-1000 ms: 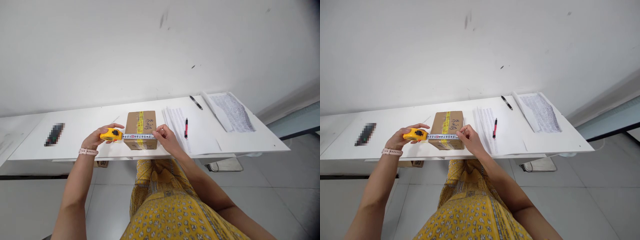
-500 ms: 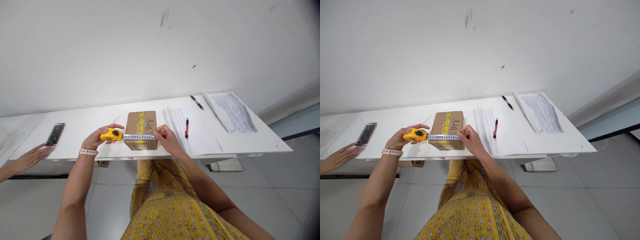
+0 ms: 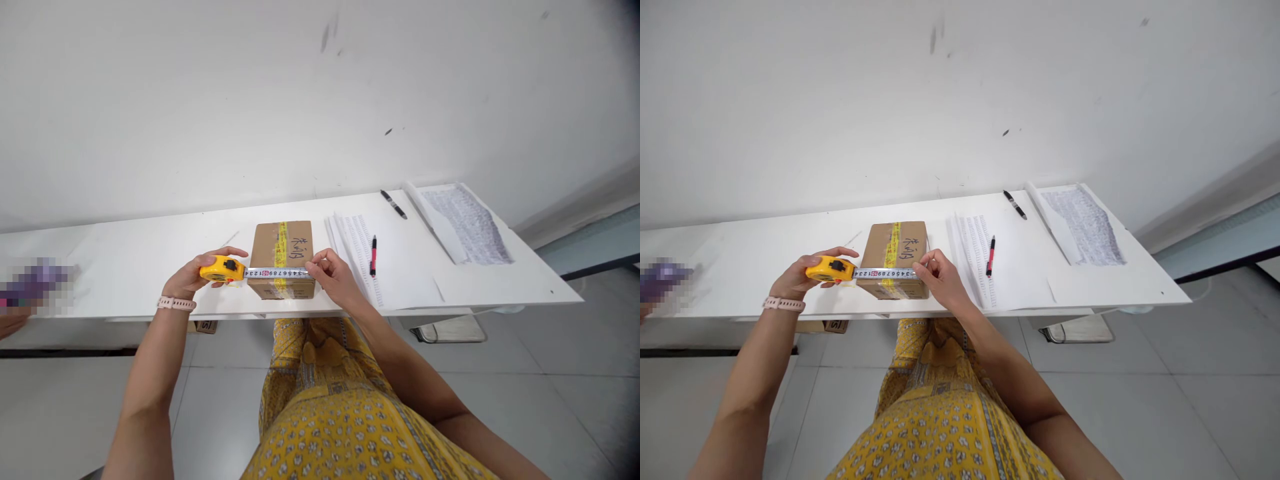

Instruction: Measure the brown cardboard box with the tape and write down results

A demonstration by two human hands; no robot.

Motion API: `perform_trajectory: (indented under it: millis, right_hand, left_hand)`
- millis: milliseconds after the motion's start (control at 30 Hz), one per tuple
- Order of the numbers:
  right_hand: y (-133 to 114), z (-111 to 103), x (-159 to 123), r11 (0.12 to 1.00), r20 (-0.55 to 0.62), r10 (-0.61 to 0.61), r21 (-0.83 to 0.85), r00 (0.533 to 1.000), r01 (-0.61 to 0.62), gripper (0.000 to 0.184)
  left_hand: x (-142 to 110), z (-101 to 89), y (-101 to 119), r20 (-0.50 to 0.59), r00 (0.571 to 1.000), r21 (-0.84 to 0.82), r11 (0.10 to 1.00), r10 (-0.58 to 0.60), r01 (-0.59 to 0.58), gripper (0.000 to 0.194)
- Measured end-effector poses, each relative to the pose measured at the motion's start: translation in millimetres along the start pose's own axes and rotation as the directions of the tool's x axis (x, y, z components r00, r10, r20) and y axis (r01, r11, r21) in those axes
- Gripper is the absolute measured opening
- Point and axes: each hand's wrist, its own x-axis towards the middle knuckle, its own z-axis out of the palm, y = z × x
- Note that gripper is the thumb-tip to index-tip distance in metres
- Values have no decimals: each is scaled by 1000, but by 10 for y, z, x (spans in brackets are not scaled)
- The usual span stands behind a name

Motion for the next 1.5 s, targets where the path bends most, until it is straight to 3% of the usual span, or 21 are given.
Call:
perform_trajectory:
  millis: [467, 667, 800, 933, 1033, 1133, 1200, 1267, 1367, 1433, 1500]
  right_hand:
    - [-20, 2, -3, 1000, -1, 10, -13, 1000, -10, 35]
    - [-165, -49, -26, 963, 43, -46, -264, 998, 56, 34]
    - [-504, -172, -18, 864, 157, -146, -461, 977, 203, 30]
    - [-877, -283, 25, 727, 417, -224, -531, 881, 436, 26]
    - [-954, -289, 76, 723, 550, -192, -480, 813, 496, 28]
    - [-787, -274, 112, 769, 538, -258, -388, 802, 508, 31]
    - [-572, -282, 115, 727, 497, -339, -401, 799, 558, 57]
    - [-324, -300, 105, 602, 515, -373, -499, 772, 624, 82]
    - [-19, -305, 94, 410, 546, -376, -627, 749, 663, 77]
    - [73, -282, 117, 362, 529, -401, -658, 748, 660, 64]
    - [64, -252, 187, 360, 512, -415, -667, 752, 652, 59]
  left_hand:
    - [-3, 97, 49, 14, 1000, -25, 1000, 14, -13, 69]
    - [-70, 150, 78, -34, 998, 15, 999, 46, -46, 70]
    - [-313, 422, 129, 1, 995, 139, 985, 98, -97, 74]
    - [-604, 968, -56, 108, 989, 204, 972, 96, -117, 72]
    - [-734, 1342, -431, -12, 990, -51, 989, 141, -141, 71]
    - [-772, 1535, -803, -195, 969, -335, 918, 154, -213, 71]
    - [-760, 1554, -941, -353, 921, -410, 858, 165, -311, 69]
    - [-730, 1510, -974, -521, 836, -400, 816, 172, -417, 65]
    - [-673, 1404, -890, -683, 710, -331, 794, 172, -510, 58]
    - [-640, 1354, -800, -710, 680, -306, 789, 183, -532, 58]
    - [-612, 1343, -716, -695, 686, -300, 781, 214, -548, 61]
